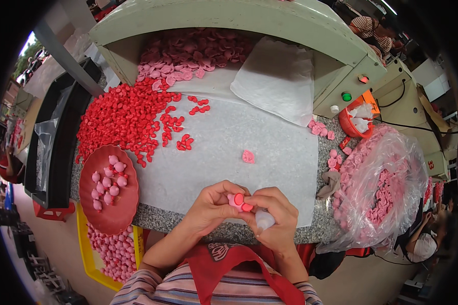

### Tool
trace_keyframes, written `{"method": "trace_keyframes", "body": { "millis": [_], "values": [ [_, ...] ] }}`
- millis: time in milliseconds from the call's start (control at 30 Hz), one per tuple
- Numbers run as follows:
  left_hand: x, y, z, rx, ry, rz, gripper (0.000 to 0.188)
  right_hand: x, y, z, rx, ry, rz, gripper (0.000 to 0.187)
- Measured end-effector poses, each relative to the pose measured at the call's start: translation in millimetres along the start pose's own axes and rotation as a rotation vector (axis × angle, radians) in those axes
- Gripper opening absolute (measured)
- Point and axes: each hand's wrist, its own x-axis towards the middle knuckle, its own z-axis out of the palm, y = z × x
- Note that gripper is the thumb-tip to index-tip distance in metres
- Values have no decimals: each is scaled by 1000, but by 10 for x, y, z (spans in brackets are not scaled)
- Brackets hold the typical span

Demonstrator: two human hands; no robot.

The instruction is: Gluing small pink plastic components onto a base using a glue bottle.

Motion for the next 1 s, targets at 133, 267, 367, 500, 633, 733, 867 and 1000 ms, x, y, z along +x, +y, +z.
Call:
{"method": "trace_keyframes", "body": {
  "millis": [133,267,367,500,633,733,867,1000],
  "values": [
    [40,14,-27,-10,-29,102,28,27,-40,32,51,35,90,25],
    [14,-43,-24,-212,-16,114,29,-42,-70,20,87,126,175,21],
    [-7,-60,8,-149,7,121,31,-50,-80,51,59,83,108,18],
    [-12,-85,31,-101,14,167,34,-78,-54,83,39,129,44,20],
    [-16,-112,-4,-137,-81,227,29,-81,-97,92,41,148,69,19],
    [-27,-127,3,-85,-74,258,29,-87,-106,86,31,149,72,17],
    [-10,-160,35,-8,-50,319,31,-99,-104,81,26,171,72,16],
    [-4,-149,70,15,-40,341,31,-94,-106,80,35,169,71,16]
  ]
}}
